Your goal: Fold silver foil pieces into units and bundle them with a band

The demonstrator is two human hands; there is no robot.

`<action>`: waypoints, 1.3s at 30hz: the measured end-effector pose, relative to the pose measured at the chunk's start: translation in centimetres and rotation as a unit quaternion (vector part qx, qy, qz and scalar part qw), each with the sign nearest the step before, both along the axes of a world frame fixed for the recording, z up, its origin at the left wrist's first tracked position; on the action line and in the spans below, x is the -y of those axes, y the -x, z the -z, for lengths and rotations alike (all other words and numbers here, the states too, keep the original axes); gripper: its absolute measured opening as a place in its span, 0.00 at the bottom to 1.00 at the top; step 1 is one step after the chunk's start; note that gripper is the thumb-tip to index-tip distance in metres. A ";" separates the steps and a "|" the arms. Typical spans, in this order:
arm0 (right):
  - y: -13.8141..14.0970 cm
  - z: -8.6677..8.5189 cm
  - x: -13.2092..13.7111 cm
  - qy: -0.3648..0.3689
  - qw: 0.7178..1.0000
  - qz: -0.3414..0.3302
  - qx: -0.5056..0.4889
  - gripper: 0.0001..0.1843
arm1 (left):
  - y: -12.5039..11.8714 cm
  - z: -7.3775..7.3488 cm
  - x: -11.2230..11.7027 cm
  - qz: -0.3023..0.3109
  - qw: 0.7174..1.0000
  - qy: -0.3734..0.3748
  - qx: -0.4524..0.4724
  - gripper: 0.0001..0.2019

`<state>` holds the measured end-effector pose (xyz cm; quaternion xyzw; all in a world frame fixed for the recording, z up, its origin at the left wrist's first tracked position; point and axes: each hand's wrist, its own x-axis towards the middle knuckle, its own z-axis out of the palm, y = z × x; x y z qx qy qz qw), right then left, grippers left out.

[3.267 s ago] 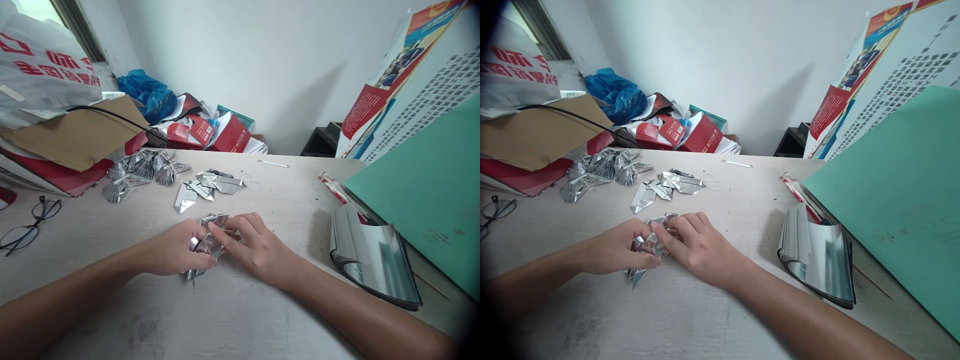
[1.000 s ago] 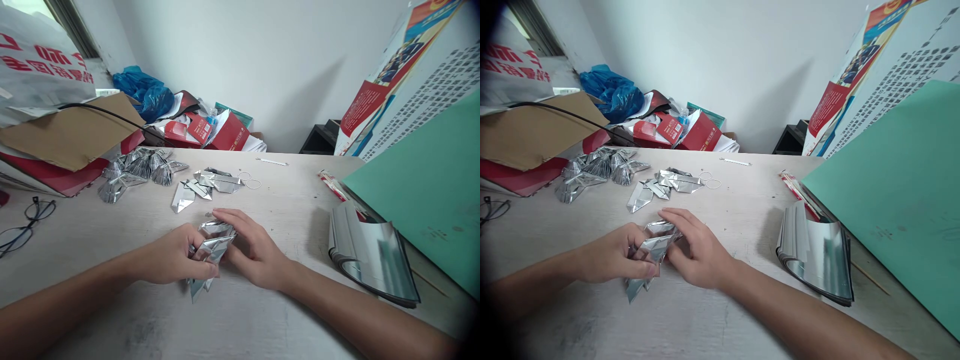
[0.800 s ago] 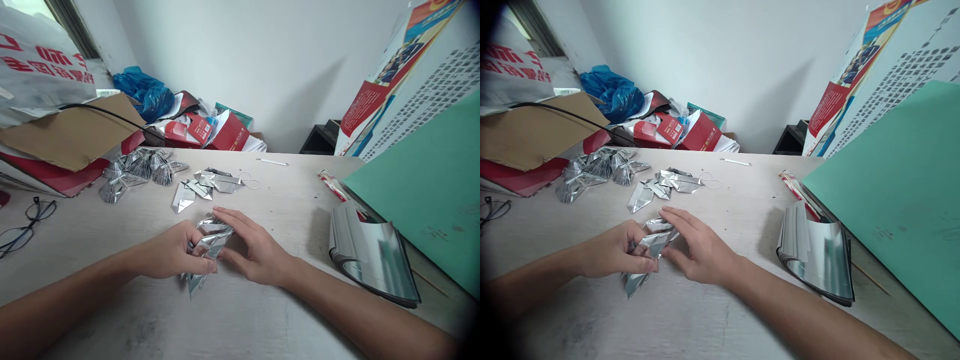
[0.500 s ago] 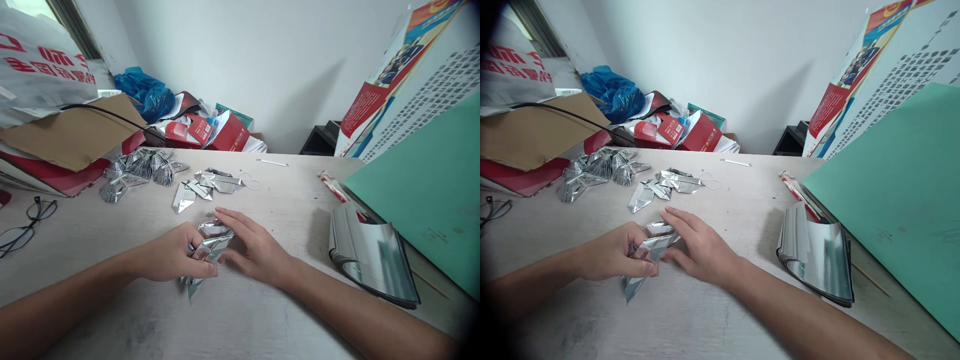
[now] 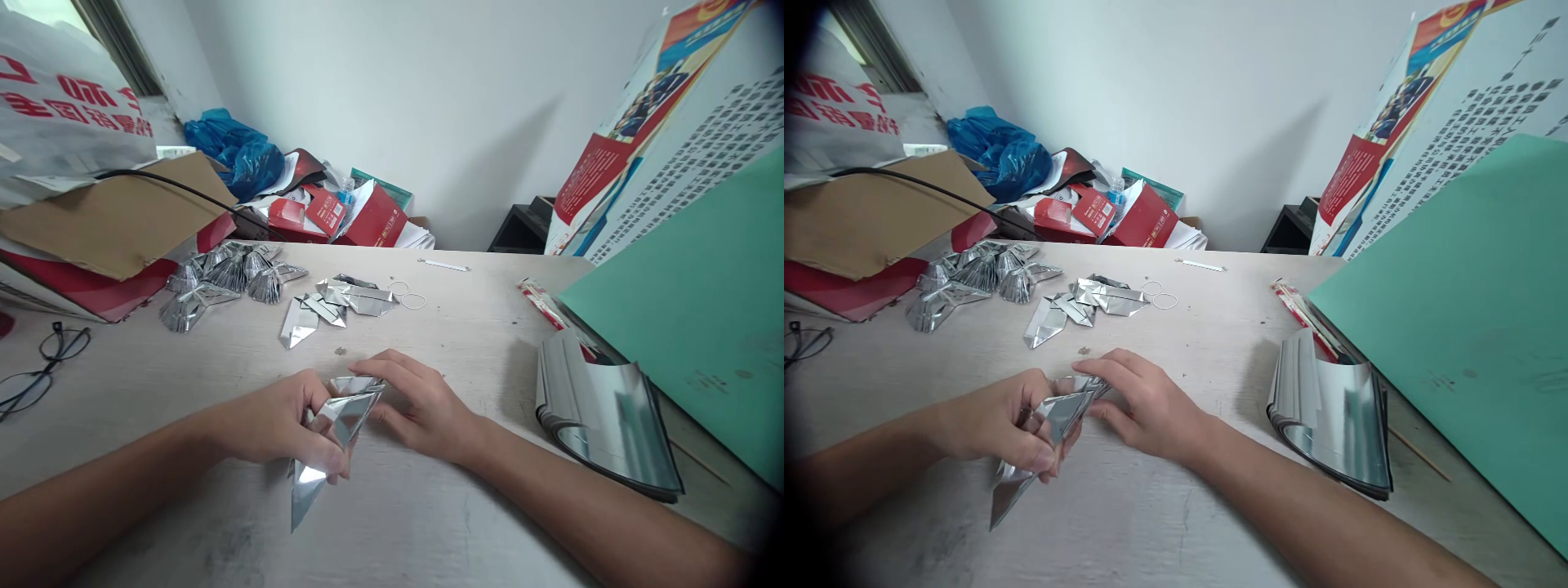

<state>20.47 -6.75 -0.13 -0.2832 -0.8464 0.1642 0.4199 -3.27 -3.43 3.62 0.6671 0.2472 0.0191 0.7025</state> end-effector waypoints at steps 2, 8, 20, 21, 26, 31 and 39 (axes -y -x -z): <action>0.0 -0.3 0.0 0.005 1.000 -0.019 -0.005 0.27 | 0.0 0.1 0.1 -0.001 1.000 0.003 -0.001 0.07; 0.4 -0.7 0.0 0.014 0.995 -0.094 -0.015 0.40 | 0.1 0.5 0.2 -0.012 1.000 0.006 -0.015 0.08; 0.8 -0.5 0.9 -0.053 0.997 -0.040 0.046 0.17 | -0.4 -0.3 0.7 0.011 0.999 -0.019 -0.050 0.06; 0.9 -0.6 1.0 -0.051 0.997 -0.040 0.041 0.17 | -0.3 -0.3 0.6 0.013 0.999 -0.021 -0.049 0.05; 1.0 -0.9 0.9 0.021 0.998 -0.059 -0.025 0.22 | 0.2 0.1 -0.1 0.010 0.999 0.000 -0.035 0.06; 1.5 -1.1 1.0 0.224 0.969 -0.042 -0.096 0.14 | 0.2 0.6 -0.7 0.015 0.999 0.044 0.014 0.07; 1.9 -1.6 1.6 0.254 0.964 0.002 -0.085 0.27 | 0.0 1.4 -0.8 -0.062 0.989 0.127 0.044 0.07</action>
